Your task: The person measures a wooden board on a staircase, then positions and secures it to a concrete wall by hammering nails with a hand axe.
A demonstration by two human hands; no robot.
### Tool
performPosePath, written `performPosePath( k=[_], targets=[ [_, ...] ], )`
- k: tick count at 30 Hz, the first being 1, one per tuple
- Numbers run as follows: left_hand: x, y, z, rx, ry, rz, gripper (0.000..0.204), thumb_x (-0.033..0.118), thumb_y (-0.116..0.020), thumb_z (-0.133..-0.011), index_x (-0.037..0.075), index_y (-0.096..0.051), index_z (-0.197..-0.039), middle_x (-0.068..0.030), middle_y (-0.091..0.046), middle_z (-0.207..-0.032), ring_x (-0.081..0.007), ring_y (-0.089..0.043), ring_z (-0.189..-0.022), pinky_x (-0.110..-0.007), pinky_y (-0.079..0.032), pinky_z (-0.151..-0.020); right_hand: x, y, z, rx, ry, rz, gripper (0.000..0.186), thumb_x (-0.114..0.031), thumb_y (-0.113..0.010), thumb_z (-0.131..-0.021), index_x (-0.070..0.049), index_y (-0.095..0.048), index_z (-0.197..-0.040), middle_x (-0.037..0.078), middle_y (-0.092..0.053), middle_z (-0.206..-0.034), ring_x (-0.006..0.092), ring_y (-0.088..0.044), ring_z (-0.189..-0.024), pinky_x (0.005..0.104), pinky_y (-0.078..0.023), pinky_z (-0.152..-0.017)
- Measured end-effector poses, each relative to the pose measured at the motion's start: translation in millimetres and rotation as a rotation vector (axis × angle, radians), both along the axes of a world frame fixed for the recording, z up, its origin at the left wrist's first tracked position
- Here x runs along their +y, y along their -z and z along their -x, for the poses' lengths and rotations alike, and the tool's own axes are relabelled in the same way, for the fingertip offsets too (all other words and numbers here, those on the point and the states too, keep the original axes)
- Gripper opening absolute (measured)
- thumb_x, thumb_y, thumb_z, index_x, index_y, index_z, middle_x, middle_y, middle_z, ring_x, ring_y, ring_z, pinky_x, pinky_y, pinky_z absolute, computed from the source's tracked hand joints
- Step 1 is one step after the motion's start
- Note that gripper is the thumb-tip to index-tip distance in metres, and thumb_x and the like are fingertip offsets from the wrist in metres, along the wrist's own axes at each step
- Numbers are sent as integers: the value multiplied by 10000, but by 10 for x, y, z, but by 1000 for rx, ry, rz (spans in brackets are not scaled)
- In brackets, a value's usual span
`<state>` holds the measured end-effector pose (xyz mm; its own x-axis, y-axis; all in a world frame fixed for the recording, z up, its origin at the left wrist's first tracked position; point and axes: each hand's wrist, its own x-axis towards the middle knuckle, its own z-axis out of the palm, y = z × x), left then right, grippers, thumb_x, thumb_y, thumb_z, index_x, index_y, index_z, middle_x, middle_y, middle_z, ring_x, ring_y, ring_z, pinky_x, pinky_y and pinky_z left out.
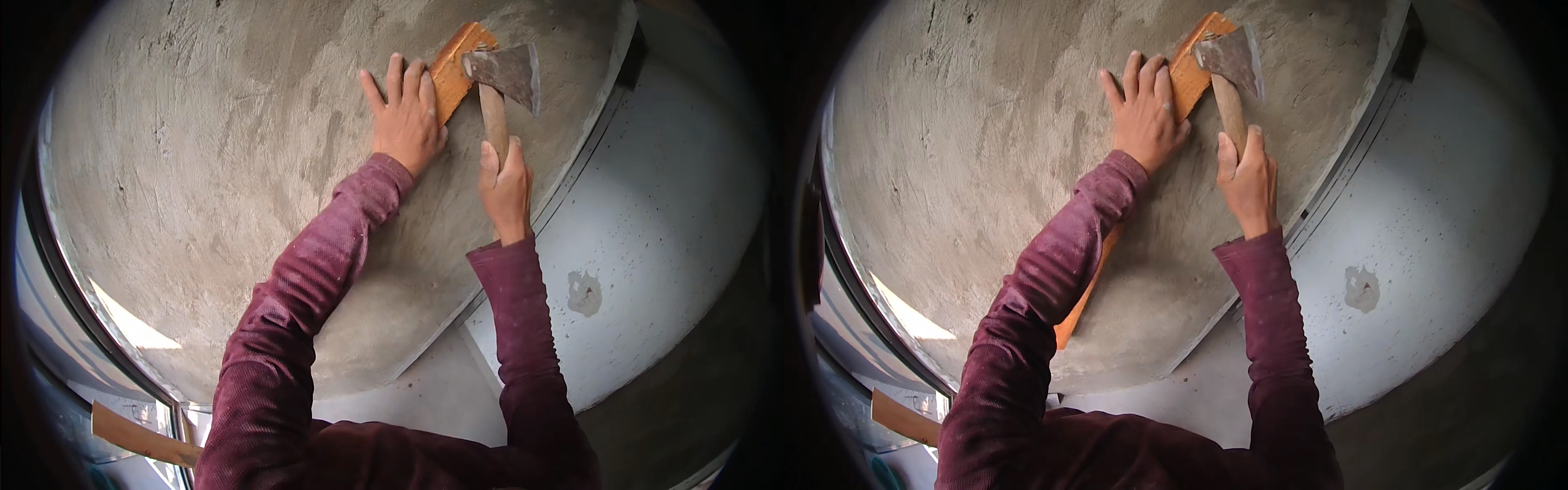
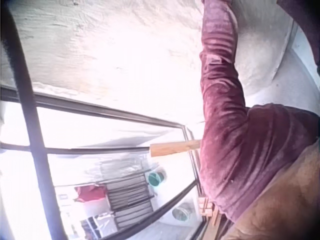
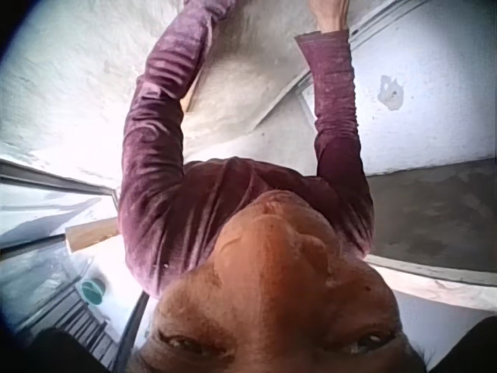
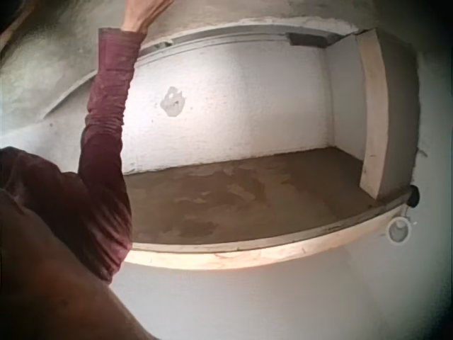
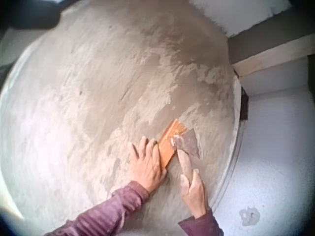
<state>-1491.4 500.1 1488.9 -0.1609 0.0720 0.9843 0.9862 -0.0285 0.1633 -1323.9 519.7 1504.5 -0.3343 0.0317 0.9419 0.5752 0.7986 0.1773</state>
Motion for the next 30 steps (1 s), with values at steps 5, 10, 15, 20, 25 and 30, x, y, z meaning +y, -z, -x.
performPosePath(
  k=[5, 10, 15, 20, 25, 30],
  targets=[
    [29, -23, 37, -2, -14, -10, 829, 315, -768, -674, -35, -380, -1318, -137, -359, -1367, -356, -204, -1397, -678, -67, -1100, -682, -127, -66, 336, -530, -115, 488, -513, -464, -960, -39, -421, -855, 44, -484, -570, 150, -481, -419, 284, -391, -406],
    [49, -40, 5, 8, -7, -5, 823, 315, -763, -673, -37, -384, -1313, -135, -359, -1369, -356, -198, -1400, -680, -67, -1097, -808, -224, -78, 458, -764, -151, 536, -586, -473, -928, -77, -377, -791, 51, -465, -585, 146, -478, -416, 292, -441, -393],
    [60, -44, -9, -12, 13, -20, 831, 328, -759, -672, -40, -380, -1313, -138, -357, -1370, -374, -179, -1407, -684, -62, -1094, 0, 154, -273, 132, -67, 77, 421, -410, -497, -965, -8, -448, -851, 111, -500, -566, 229, -543, -464, 349, -425, -446],
    [75, -21, 3, 0, -1, -19, 838, 313, -768, -662, -48, -378, -1309, -139, -346, -1371, -380, -178, -1406, -688, -68, -1089, -318, 146, -288, 396, -328, -35, 451, -440, -465, -971, -20, -472, -807, 70, -498, -596, 170, -516, -464, 289, -414, -443],
    [126, -31, -118, -4, 65, -49, 835, 286, -771, -655, -45, -371, -1309, -143, -354, -1364, -379, -183, -1404, -694, -66, -1084, 12, -35, -203, 164, -166, 70, 361, -340, -496, -962, 6, -497, -863, 118, -513, -578, 251, -559, -491, 366, -426, -477],
    [105, -24, 46, 6, 116, -46, 841, 290, -757, -660, -45, -360, -1321, -164, -350, -1367, -388, -181, -1402, -684, -38, -1091, -343, 238, -444, 305, -176, 389, 313, -297, -497, -955, 11, -485, -898, 126, -517, -601, 262, -564, -519, 369, -436, -512]
  ],
)
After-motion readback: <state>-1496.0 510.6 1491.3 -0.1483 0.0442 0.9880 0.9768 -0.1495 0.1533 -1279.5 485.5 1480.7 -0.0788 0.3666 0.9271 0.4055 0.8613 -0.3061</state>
